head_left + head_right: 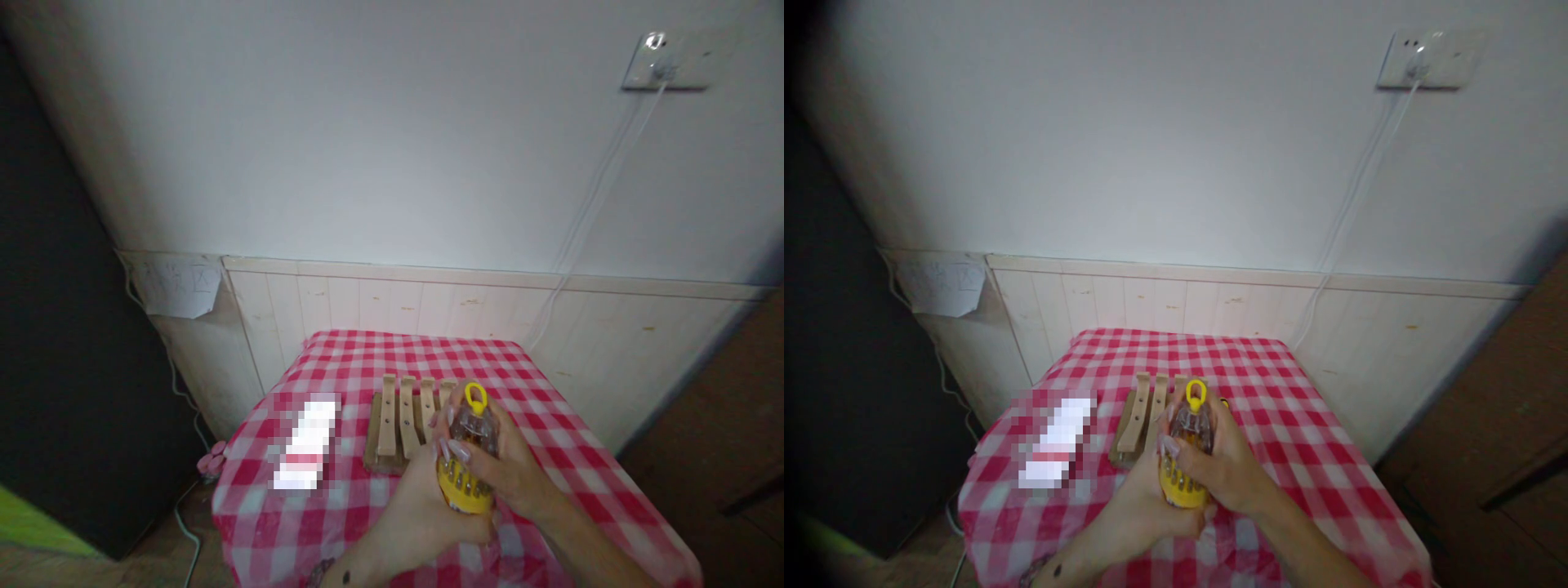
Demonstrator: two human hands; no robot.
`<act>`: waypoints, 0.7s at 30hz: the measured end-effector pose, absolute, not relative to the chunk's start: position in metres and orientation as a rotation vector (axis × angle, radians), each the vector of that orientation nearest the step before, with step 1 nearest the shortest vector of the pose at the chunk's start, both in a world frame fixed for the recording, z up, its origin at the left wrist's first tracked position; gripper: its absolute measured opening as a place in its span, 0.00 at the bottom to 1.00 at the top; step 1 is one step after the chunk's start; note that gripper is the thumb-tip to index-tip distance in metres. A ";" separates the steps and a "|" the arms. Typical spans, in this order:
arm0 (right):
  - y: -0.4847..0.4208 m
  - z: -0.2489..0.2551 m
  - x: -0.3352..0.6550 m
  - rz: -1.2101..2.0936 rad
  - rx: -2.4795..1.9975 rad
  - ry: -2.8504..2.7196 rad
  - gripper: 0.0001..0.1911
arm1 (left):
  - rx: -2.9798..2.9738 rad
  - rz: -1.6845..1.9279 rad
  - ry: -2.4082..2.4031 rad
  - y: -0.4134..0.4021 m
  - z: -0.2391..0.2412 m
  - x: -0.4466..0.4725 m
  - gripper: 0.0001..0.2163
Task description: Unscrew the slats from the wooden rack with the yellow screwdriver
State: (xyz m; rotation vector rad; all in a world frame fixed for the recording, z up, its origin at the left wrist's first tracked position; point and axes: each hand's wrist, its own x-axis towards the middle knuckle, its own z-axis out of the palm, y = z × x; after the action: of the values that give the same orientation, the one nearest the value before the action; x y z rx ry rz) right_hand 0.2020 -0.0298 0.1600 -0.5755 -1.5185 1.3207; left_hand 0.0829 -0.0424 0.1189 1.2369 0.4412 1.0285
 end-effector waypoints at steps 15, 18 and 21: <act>-0.059 0.136 0.186 1.106 -0.745 -1.084 0.19 | 1.801 1.132 1.041 -0.060 0.110 0.081 0.17; -0.053 0.142 0.186 1.141 -0.696 -1.140 0.19 | 1.734 1.153 0.963 -0.056 0.112 0.083 0.14; -0.049 0.144 0.188 1.215 -0.632 -1.156 0.18 | 1.631 1.125 0.860 -0.053 0.109 0.085 0.09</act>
State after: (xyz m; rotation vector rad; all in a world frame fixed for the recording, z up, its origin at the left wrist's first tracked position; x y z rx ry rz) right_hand 0.1876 -0.0491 0.1445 -0.6317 -1.1556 1.2148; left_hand 0.0845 -0.0530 0.1086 1.6309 0.8601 1.1247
